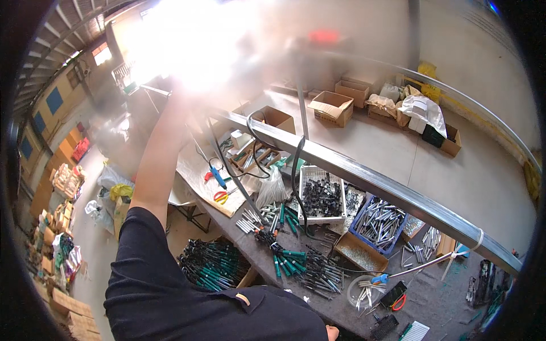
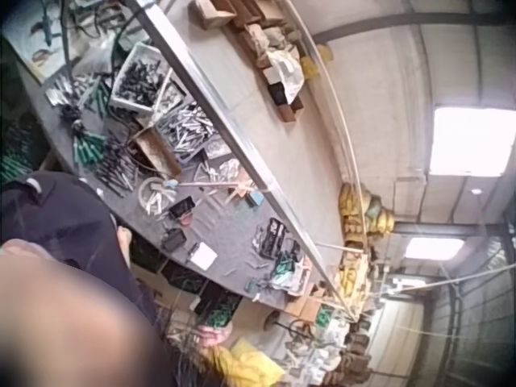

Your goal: Assembling handheld tools by inserting heating elements into plastic handles and organizing internal wiring at a workshop station.

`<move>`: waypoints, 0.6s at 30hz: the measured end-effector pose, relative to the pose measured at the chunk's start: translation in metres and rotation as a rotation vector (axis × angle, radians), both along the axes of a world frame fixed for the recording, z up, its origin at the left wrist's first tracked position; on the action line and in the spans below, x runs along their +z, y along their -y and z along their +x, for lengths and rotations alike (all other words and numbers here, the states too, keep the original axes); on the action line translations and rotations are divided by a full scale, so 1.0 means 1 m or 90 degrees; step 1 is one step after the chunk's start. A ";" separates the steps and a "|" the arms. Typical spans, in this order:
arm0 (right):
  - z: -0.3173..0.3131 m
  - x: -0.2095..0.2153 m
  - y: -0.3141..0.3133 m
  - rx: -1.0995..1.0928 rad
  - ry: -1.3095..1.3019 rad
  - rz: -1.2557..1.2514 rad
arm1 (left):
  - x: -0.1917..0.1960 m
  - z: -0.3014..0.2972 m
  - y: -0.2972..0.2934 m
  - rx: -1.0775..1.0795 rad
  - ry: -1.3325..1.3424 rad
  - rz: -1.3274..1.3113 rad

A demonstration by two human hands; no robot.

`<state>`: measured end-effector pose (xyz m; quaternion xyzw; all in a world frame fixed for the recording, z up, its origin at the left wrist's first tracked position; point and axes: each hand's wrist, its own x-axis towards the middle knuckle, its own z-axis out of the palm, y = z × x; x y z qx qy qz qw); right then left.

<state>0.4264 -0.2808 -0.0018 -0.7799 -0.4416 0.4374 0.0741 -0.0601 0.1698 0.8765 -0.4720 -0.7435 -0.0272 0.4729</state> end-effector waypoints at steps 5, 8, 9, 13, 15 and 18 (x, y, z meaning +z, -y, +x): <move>-0.013 0.027 -0.017 -0.014 0.013 0.006 | -0.001 -0.013 0.006 0.044 -0.025 0.029; -0.005 0.023 -0.005 -0.053 0.017 0.014 | 0.042 -0.003 0.029 -0.027 0.210 -0.060; -0.004 0.020 -0.005 -0.046 0.016 0.045 | 0.046 -0.017 0.033 -0.022 0.211 -0.059; -0.004 0.019 -0.011 -0.039 -0.011 0.018 | 0.043 -0.028 0.071 -0.520 0.293 0.472; -0.004 0.026 -0.013 -0.030 -0.028 -0.001 | 0.035 -0.029 0.099 -0.587 0.139 0.511; -0.006 0.039 -0.011 -0.034 -0.051 -0.029 | -0.024 -0.009 0.136 -0.580 0.150 0.533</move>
